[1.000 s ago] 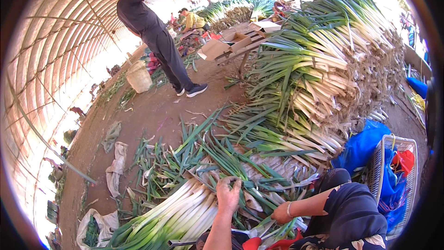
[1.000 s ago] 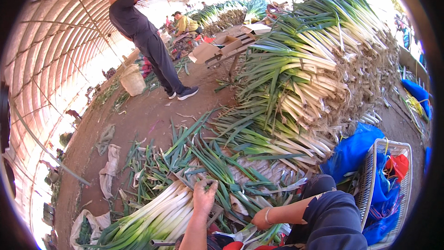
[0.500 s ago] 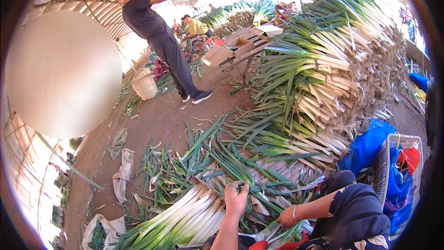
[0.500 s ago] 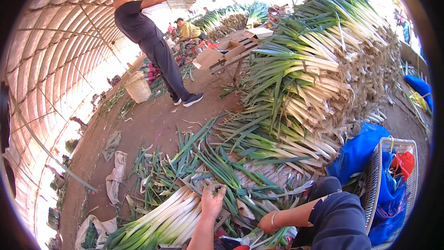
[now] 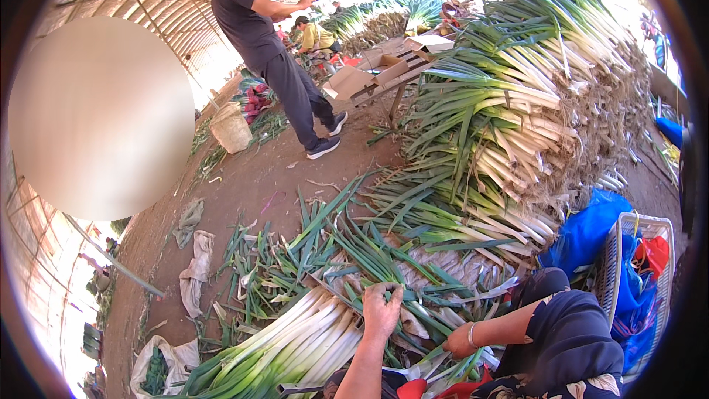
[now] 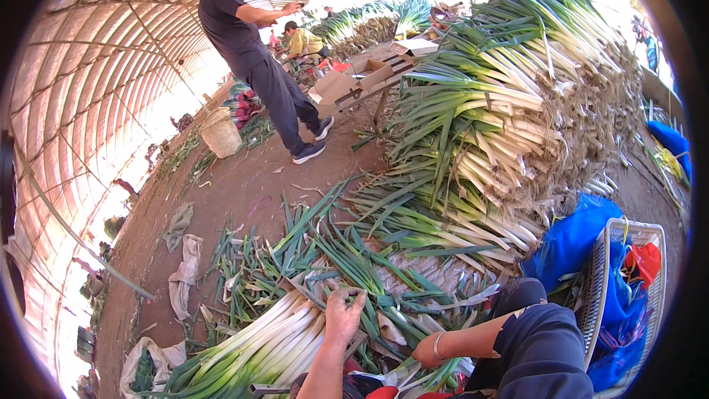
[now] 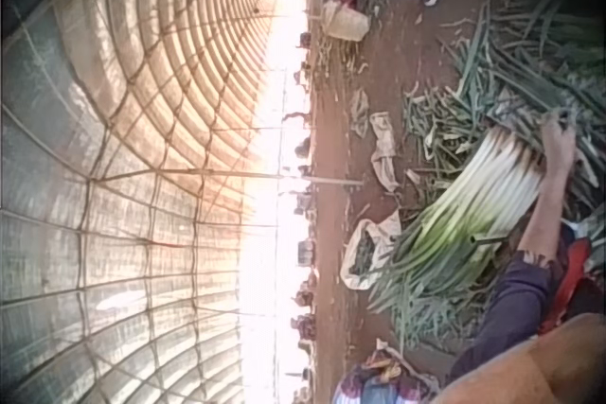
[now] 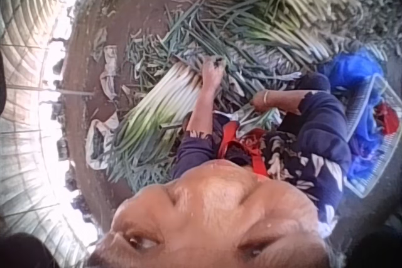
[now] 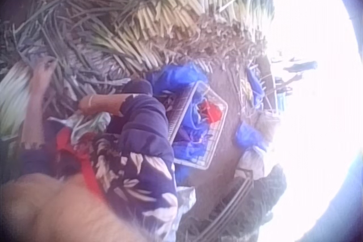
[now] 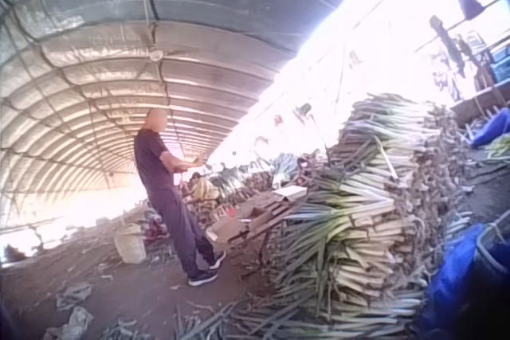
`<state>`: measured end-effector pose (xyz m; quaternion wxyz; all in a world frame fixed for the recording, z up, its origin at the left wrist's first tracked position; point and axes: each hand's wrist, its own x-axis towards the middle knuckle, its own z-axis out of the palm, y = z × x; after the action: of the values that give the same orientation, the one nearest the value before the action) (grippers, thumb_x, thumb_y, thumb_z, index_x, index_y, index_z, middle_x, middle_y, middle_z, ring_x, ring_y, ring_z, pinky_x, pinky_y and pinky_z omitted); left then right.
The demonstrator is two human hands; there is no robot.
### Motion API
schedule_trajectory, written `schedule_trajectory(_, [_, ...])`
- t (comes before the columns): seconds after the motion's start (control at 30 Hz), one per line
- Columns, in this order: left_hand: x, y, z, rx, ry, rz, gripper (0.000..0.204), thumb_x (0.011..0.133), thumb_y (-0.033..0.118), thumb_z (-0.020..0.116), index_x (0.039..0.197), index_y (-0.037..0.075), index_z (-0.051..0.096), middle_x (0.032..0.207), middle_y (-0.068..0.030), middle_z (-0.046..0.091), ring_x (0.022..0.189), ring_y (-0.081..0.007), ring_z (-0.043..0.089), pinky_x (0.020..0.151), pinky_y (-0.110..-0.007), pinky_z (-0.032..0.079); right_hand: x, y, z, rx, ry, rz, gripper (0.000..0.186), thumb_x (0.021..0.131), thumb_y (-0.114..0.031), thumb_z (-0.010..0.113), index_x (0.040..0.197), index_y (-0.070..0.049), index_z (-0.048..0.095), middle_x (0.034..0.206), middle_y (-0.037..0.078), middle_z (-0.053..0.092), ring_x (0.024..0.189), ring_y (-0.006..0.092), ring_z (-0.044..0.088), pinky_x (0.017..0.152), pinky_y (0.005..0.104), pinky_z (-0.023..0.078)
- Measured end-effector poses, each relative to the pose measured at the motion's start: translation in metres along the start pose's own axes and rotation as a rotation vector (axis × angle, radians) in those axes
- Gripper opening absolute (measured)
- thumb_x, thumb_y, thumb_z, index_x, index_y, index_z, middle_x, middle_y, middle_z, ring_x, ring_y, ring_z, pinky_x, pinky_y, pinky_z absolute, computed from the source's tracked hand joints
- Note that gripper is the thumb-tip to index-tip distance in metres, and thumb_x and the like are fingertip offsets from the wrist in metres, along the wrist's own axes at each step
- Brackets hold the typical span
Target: The person sits on the ground and repeatedly picks up leeks, trims the roots and outer layers by hand, and places the cleaned stalks into a neat pile. The process is continuous and repetitive throughout the clip.
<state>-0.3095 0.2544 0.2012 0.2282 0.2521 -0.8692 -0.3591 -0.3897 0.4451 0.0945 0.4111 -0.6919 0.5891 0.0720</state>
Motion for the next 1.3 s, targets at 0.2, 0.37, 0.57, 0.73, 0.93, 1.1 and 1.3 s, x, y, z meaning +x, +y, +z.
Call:
schedule_trajectory(0.2, [-0.002, 0.001, 0.000, 0.000, 0.002, 0.001, 0.032, 0.083, 0.029, 0.068, 0.095, 0.000, 0.070, 0.100, -0.0202, 0.065, 0.101, -0.0336, 0.058, 0.092, -0.041, 0.042, -0.004, -0.004, -0.004, 0.006, -0.009, 0.011, 0.039, 0.085, -0.032, 0.053, 0.110, -0.004, 0.061, 0.095, 0.022, 0.067, 0.092, 0.0406, 0.064, 0.082, 0.0502, 0.049])
schedule_trajectory(0.37, [-0.001, -0.004, 0.004, -0.041, -0.016, -0.024, 0.023, 0.082, 0.025, 0.070, 0.094, 0.006, 0.071, 0.100, -0.0159, 0.064, 0.103, -0.0325, 0.054, 0.094, -0.041, 0.040, 0.003, 0.004, 0.006, -0.004, -0.003, 0.008, 0.038, 0.084, -0.032, 0.054, 0.110, -0.004, 0.061, 0.097, 0.022, 0.066, 0.093, 0.0406, 0.063, 0.082, 0.0500, 0.048])
schedule_trajectory(0.57, [-0.002, 0.001, 0.004, -0.038, -0.022, -0.033, 0.024, 0.082, 0.025, 0.069, 0.095, 0.005, 0.071, 0.102, -0.0167, 0.062, 0.103, -0.0328, 0.054, 0.094, -0.040, 0.040, 0.006, 0.006, 0.009, 0.011, -0.009, 0.003, 0.038, 0.085, -0.032, 0.055, 0.111, -0.005, 0.062, 0.100, 0.021, 0.066, 0.095, 0.0408, 0.063, 0.083, 0.0500, 0.048])
schedule_trajectory(0.73, [-0.001, -0.003, 0.007, -0.027, -0.048, -0.046, 0.025, 0.082, 0.027, 0.070, 0.096, 0.006, 0.071, 0.103, -0.0175, 0.061, 0.105, -0.0335, 0.054, 0.095, -0.040, 0.040, 0.003, 0.002, 0.004, 0.004, -0.031, 0.008, 0.041, 0.085, -0.035, 0.057, 0.112, -0.005, 0.062, 0.102, 0.021, 0.066, 0.096, 0.0408, 0.062, 0.084, 0.0493, 0.048])
schedule_trajectory(0.93, [-0.001, -0.010, 0.004, -0.046, -0.044, -0.041, 0.025, 0.083, 0.027, 0.070, 0.095, 0.005, 0.071, 0.103, -0.0177, 0.061, 0.104, -0.0341, 0.054, 0.095, -0.041, 0.040, 0.004, -0.002, 0.000, 0.016, -0.016, -0.010, 0.040, 0.084, -0.034, 0.059, 0.111, -0.005, 0.062, 0.101, 0.021, 0.067, 0.096, 0.0399, 0.063, 0.084, 0.0485, 0.049])
schedule_trajectory(1.1, [-0.001, 0.002, 0.001, -0.016, -0.012, 0.005, 0.026, 0.082, 0.027, 0.070, 0.094, 0.004, 0.071, 0.099, -0.0187, 0.063, 0.101, -0.0346, 0.056, 0.093, -0.041, 0.041, 0.012, 0.003, 0.010, -0.016, 0.009, 0.015, 0.038, 0.083, -0.033, 0.059, 0.108, -0.005, 0.064, 0.100, 0.020, 0.067, 0.096, 0.0390, 0.064, 0.084, 0.0483, 0.049])
schedule_trajectory(1.3, [0.003, -0.017, -0.003, -0.077, 0.050, -0.121, 0.027, 0.085, 0.024, 0.069, 0.101, 0.003, 0.066, 0.106, -0.0151, 0.062, 0.101, -0.0302, 0.057, 0.094, -0.041, 0.042, 0.030, 0.028, 0.026, -0.002, 0.001, -0.097, 0.037, 0.080, -0.034, 0.063, 0.100, -0.003, 0.067, 0.094, 0.022, 0.068, 0.091, 0.0391, 0.065, 0.079, 0.0493, 0.051])
